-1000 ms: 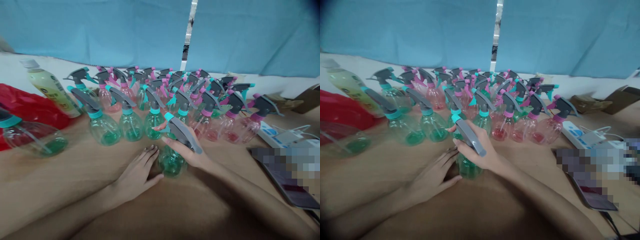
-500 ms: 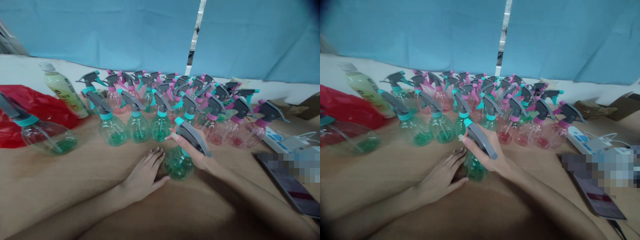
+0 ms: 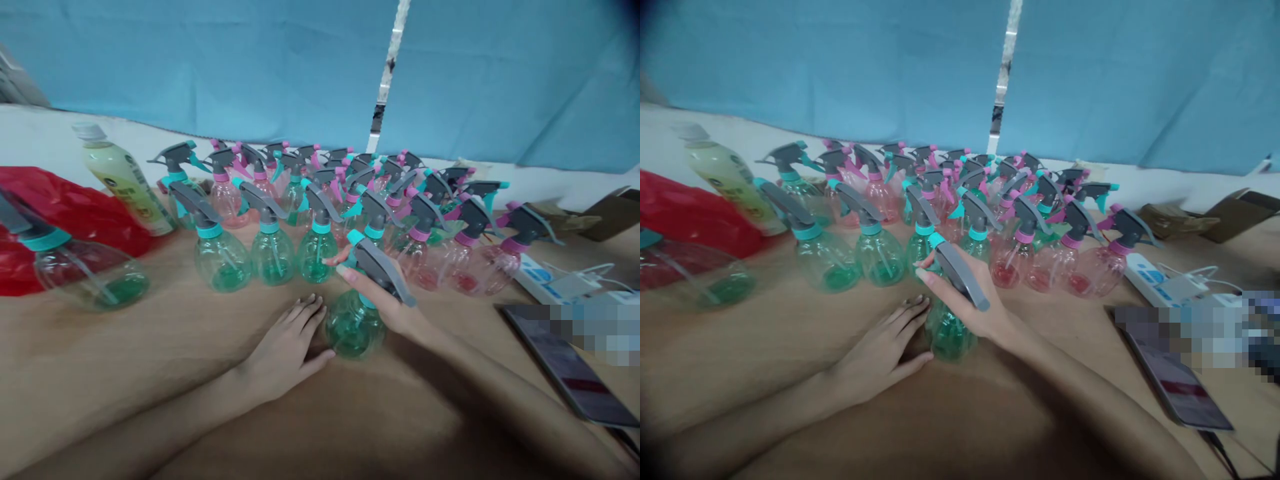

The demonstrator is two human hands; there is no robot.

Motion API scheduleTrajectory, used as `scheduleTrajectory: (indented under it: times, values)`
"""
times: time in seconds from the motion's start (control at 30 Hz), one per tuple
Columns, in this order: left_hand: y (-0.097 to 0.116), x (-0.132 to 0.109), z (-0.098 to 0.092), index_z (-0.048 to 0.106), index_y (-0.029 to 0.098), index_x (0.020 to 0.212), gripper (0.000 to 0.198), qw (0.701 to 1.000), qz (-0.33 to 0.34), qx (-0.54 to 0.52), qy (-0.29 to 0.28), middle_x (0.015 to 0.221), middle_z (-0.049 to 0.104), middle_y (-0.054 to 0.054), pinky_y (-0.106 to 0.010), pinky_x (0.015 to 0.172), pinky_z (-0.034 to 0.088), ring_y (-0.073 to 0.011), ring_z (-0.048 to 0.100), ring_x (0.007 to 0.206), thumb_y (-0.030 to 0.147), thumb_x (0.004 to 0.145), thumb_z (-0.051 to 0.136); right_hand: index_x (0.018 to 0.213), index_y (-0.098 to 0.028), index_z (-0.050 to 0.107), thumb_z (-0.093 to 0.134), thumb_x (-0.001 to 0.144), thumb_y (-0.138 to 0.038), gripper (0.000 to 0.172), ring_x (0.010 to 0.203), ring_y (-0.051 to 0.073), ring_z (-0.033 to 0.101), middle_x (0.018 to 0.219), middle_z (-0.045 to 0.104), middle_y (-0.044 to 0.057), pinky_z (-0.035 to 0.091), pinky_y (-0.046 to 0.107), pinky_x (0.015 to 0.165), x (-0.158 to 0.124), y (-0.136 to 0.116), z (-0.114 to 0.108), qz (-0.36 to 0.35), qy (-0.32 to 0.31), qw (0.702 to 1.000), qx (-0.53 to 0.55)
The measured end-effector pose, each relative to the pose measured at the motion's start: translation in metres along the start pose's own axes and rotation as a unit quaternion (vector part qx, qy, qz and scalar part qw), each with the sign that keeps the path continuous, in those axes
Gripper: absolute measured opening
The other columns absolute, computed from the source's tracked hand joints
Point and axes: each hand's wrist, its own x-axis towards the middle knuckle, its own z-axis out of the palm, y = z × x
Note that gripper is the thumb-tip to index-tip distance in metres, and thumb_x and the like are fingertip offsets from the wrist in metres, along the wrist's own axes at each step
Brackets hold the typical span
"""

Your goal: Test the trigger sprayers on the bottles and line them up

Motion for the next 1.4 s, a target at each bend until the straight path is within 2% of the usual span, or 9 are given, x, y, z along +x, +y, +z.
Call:
scheduleTrajectory:
  times: [0.17,0.3,0.4,0.5,0.87,1.1,1.4]
  values:
    - [0.0002,0.0002,-0.0007,0.041,0.006,0.135,0.062,1.0,0.002,-0.003,-0.001,0.142,0.041,-0.018,-0.044,0.108,0.029,-0.0285,0.033,0.134,0.052,0.094,0.042,0.097,-0.025,0.058,0.059,0.085,-0.035,0.017,0.06,0.012,0.05,0.087,0.061,0.0,0.046,0.031,0.065,-0.0033,0.0007,0.0008,-0.011,0.039,0.999,0.017]
    - [0.0003,-0.0007,0.0003,0.04,0.004,0.135,0.064,1.0,-0.001,-0.008,0.0,0.142,0.04,-0.019,-0.045,0.107,0.03,-0.0291,0.033,0.134,0.052,0.094,0.042,0.103,-0.025,0.057,0.057,0.086,-0.033,0.019,0.057,0.011,0.051,0.09,0.062,0.001,0.047,0.03,0.059,-0.0053,0.0017,0.0038,-0.001,0.008,0.999,0.032]
    - [0.0001,-0.001,0.0009,0.039,0.004,0.136,0.065,1.0,0.0,-0.01,0.001,0.143,0.04,-0.019,-0.045,0.108,0.028,-0.0289,0.032,0.134,0.052,0.093,0.042,0.103,-0.025,0.058,0.058,0.085,-0.032,0.019,0.071,0.014,0.058,0.094,0.063,0.001,0.05,0.032,0.073,-0.0048,0.0032,0.0052,-0.013,0.012,0.999,0.047]
    - [-0.0002,-0.0013,0.0011,0.038,0.003,0.136,0.065,1.0,0.002,-0.01,0.001,0.143,0.039,-0.019,-0.044,0.108,0.028,-0.0287,0.032,0.134,0.052,0.094,0.043,0.102,-0.024,0.059,0.06,0.084,-0.03,0.019,0.089,0.016,0.06,0.1,0.063,0.002,0.048,0.036,0.088,-0.0048,0.0045,0.0055,-0.028,0.019,0.998,0.061]
    - [0.0006,-0.0013,-0.0001,0.039,0.002,0.135,0.065,1.0,0.006,-0.004,0.006,0.143,0.039,-0.02,-0.045,0.108,0.028,-0.0296,0.031,0.134,0.051,0.094,0.044,0.104,-0.024,0.058,0.06,0.084,-0.029,0.02,0.097,0.017,0.061,0.107,0.063,0.003,0.048,0.038,0.094,-0.0034,0.0064,0.0054,-0.021,0.029,0.996,0.08]
    - [0.0007,-0.0008,-0.0008,0.04,0.002,0.134,0.064,1.0,0.008,0.001,0.005,0.142,0.04,-0.02,-0.045,0.108,0.029,-0.0296,0.033,0.133,0.051,0.094,0.042,0.103,-0.024,0.059,0.06,0.084,-0.031,0.02,0.089,0.017,0.063,0.104,0.064,0.003,0.05,0.035,0.085,-0.004,0.0075,0.0057,-0.027,0.019,0.997,0.065]
    - [0.0002,-0.0007,0.0006,0.039,0.002,0.136,0.064,1.0,0.008,-0.007,0.009,0.142,0.041,-0.02,-0.045,0.107,0.03,-0.0297,0.033,0.133,0.051,0.094,0.042,0.102,-0.025,0.058,0.059,0.084,-0.036,0.022,0.068,0.014,0.058,0.09,0.064,0.001,0.048,0.031,0.065,-0.0037,0.0055,0.0035,-0.013,0.013,1.0,0.019]
